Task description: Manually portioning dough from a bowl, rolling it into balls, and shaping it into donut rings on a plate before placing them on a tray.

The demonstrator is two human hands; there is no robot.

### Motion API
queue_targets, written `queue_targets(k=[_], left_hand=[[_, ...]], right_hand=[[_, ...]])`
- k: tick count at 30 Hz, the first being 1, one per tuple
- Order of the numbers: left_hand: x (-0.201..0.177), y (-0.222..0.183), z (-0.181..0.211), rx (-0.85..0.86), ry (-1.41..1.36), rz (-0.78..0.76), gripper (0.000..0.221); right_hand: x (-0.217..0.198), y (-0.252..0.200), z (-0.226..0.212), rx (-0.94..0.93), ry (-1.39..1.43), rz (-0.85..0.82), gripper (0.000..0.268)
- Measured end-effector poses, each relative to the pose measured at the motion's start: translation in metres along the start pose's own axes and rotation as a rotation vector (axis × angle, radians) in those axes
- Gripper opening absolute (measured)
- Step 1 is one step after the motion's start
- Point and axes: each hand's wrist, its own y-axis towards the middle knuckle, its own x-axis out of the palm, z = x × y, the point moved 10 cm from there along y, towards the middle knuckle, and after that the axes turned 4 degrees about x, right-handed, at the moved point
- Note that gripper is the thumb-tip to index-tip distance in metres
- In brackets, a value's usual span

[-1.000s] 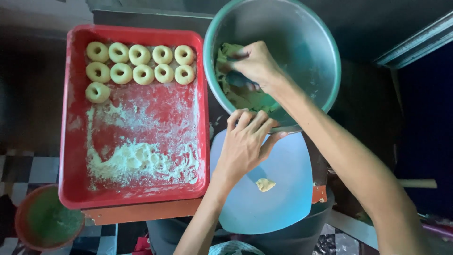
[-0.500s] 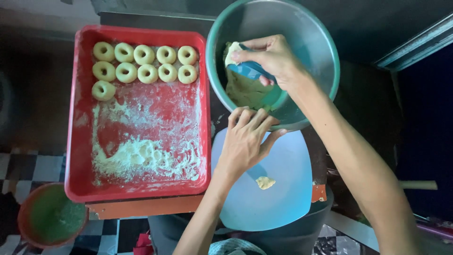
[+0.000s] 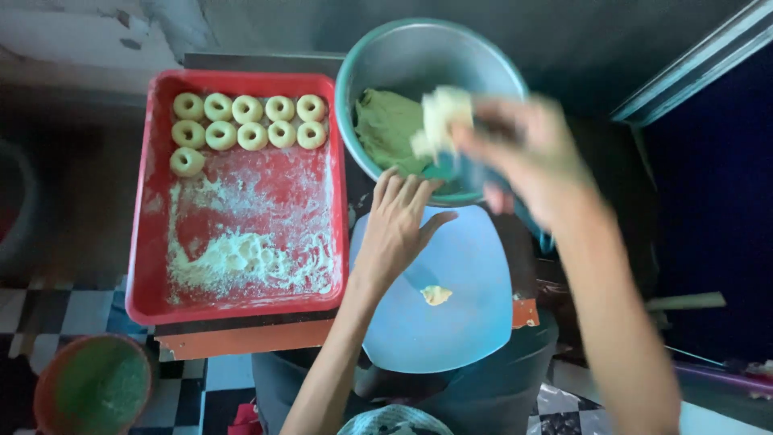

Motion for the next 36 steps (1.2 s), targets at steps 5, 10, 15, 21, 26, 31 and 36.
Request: queue_targets(k=[5, 10, 15, 21, 26, 31, 36], left_hand=[[-0.057, -0.043, 0.034, -0.215, -0.379, 0.127, 0.029], [-0.068, -0.094, 0.075, -0.504, -0.603, 0.146, 0.035], [-0.035, -0.147, 0.082, -0.513, -0.611, -0.066, 0.028], [-0.029, -0.160, 0.078, -0.629, -0.637, -0.071, 0.020], [-0.011, -0.144, 0.071, -0.670, -0.671, 0.051, 0.023], [-0.004, -0.144, 0.032, -0.916, -0.751, 0.287, 0.016], [0.009, -0.119, 0.054, -0.504, -0.668, -0.013, 0.009]], right_hand=[[-0.014, -0.082, 0.119, 0.140, 0.079, 0.059, 0.038], [0.014, -0.139, 0.191, 0.225, -0.101, 0.128, 0.035], [0.053, -0.184, 0.249, 0.355, -0.215, -0.041, 0.048], [0.057, -0.206, 0.251, 0.323, -0.271, -0.048, 0.050], [0.021, -0.208, 0.243, 0.519, -0.322, 0.005, 0.052], [-0.003, -0.207, 0.242, 0.615, -0.340, 0.076, 0.050], [-0.050, -0.191, 0.217, 0.382, -0.048, 0.388, 0.045]])
